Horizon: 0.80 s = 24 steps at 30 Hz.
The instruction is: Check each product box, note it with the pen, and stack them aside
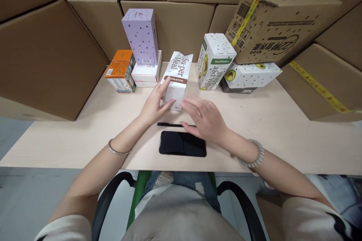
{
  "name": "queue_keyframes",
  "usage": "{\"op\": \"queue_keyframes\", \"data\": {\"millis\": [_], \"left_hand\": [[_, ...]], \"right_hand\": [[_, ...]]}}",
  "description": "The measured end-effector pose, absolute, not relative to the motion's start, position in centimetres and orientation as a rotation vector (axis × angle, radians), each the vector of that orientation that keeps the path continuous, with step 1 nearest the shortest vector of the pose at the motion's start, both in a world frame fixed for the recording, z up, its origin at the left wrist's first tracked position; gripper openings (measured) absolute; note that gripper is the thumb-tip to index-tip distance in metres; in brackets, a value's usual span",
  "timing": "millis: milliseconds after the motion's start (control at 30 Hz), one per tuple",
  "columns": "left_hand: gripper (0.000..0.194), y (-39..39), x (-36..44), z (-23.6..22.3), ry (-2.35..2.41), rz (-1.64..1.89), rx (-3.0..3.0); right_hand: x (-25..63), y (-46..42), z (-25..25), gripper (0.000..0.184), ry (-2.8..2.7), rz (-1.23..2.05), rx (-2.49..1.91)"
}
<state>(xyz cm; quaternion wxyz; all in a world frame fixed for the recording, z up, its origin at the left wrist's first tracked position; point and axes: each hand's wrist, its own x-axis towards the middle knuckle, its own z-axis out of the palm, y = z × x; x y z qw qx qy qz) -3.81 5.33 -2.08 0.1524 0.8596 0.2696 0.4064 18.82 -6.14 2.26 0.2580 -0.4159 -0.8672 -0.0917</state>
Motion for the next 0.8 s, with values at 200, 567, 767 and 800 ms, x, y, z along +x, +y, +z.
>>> {"op": "queue_keyframes", "data": {"millis": [200,567,767,800], "left_hand": [[0.098,5.7,-3.5,-3.6,0.643,1.098,2.358],[0.086,5.2,-4.1,-4.0,0.724,0.961,2.389],[0.07,5.2,-4.0,-4.1,0.729,0.914,2.359],[0.067,5.2,-4.0,-4.1,0.747,0.896,2.363]], "right_hand": [[17.3,-0.8,5.7,0.054,-2.374,-0.444,-1.338],[20.8,6.1,5.4,0.05,-2.183,-0.492,-1.646],[21.9,8.1,4.8,0.054,-2.159,-0.443,-1.615],[21.9,7.9,4.8,0.054,-2.155,-0.45,-1.63]]}}
